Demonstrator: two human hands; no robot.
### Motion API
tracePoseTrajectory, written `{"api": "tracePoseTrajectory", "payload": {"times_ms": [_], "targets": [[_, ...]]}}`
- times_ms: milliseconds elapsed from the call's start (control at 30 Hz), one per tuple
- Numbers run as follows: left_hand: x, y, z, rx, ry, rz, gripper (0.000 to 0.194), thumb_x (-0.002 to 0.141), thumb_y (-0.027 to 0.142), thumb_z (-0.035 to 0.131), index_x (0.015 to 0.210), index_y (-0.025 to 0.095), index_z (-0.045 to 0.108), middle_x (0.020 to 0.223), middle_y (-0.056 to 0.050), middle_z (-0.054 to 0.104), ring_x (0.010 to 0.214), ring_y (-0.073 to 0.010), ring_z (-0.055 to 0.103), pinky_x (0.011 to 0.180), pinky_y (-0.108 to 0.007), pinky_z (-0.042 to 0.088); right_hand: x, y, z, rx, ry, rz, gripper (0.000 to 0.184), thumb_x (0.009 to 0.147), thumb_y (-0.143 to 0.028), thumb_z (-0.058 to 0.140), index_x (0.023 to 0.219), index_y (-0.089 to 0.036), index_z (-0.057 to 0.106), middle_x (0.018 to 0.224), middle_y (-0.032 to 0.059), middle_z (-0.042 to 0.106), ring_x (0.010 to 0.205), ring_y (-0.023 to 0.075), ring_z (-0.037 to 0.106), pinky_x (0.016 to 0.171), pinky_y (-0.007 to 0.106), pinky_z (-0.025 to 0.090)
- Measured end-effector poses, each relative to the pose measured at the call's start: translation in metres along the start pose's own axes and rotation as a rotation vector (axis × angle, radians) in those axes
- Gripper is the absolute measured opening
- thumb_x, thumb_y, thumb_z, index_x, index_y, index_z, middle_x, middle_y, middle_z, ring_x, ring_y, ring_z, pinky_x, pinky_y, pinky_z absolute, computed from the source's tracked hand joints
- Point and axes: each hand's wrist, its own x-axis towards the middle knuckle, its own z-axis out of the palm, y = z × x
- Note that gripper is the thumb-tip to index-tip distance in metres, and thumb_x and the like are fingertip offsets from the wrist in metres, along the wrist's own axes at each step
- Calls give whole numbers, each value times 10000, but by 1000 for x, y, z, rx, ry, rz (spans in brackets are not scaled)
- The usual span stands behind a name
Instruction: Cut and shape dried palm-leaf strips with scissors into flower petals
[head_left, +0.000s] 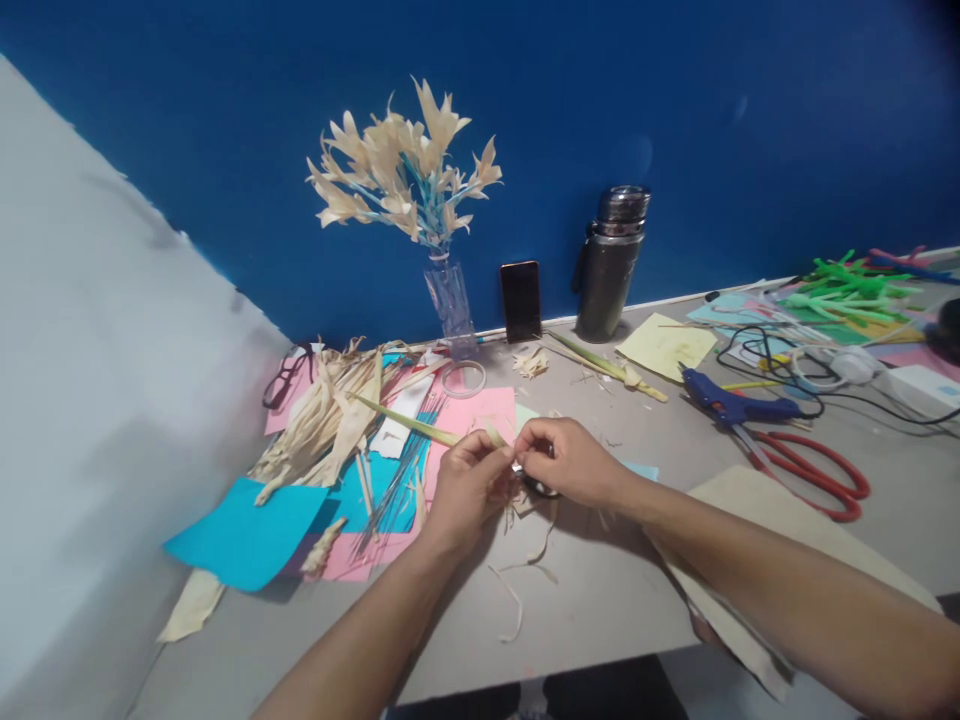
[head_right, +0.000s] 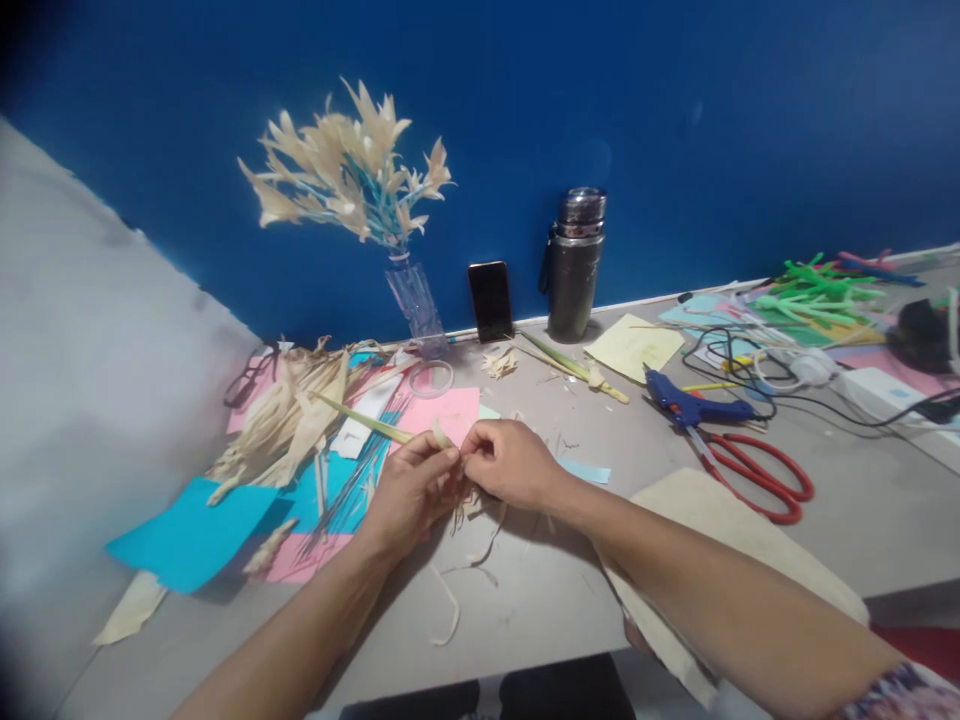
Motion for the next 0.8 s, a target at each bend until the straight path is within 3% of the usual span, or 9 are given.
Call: {"api": "tracePoseTrajectory", "payload": {"times_ms": [100,267,400,600,800], "targets": [[4,-2,-4,-107,-18,-65,276,663,274,806,716,175,554,553,52,522,458,-74,476,474,-198,391,2,5,0,41,-3,2,151,743,-155,539,798,-168,678,697,-1,672,595,122,554,545,209,391],[4,-2,-6,-119,-18,-62,290,658,276,808,692,167,541,540,53,505,459,-73,473,460,-188,350,3,4,-2,126,-58,-29,173,782,-192,537,843,-162,696,760,17,697,656,140,586,600,225,427],[0,0,-2,-73,27,-44,312,637,280,830,683,166,543,507,65,480,447,-65,458,497,-205,411,2,2,-1,142,-36,9,130,774,-227,568,752,-154,673,647,-3,645,565,120,526,537,218,388],[-2,0,-3,-98,-37,-19,336,711,447,758,741,162,582,617,9,580,478,-105,516,506,-264,458,1,2,0,118,34,-17,145,769,-229,564,643,-168,603,579,-22,574,546,113,482,524,212,362],[-2,-3,-3,-38,-34,16,301,690,368,799,752,184,569,580,46,530,461,-99,511,488,-238,430,-1,-2,1,47,14,-32,152,780,-214,552,639,-182,597,567,-27,590,535,116,511,544,219,373]]}}
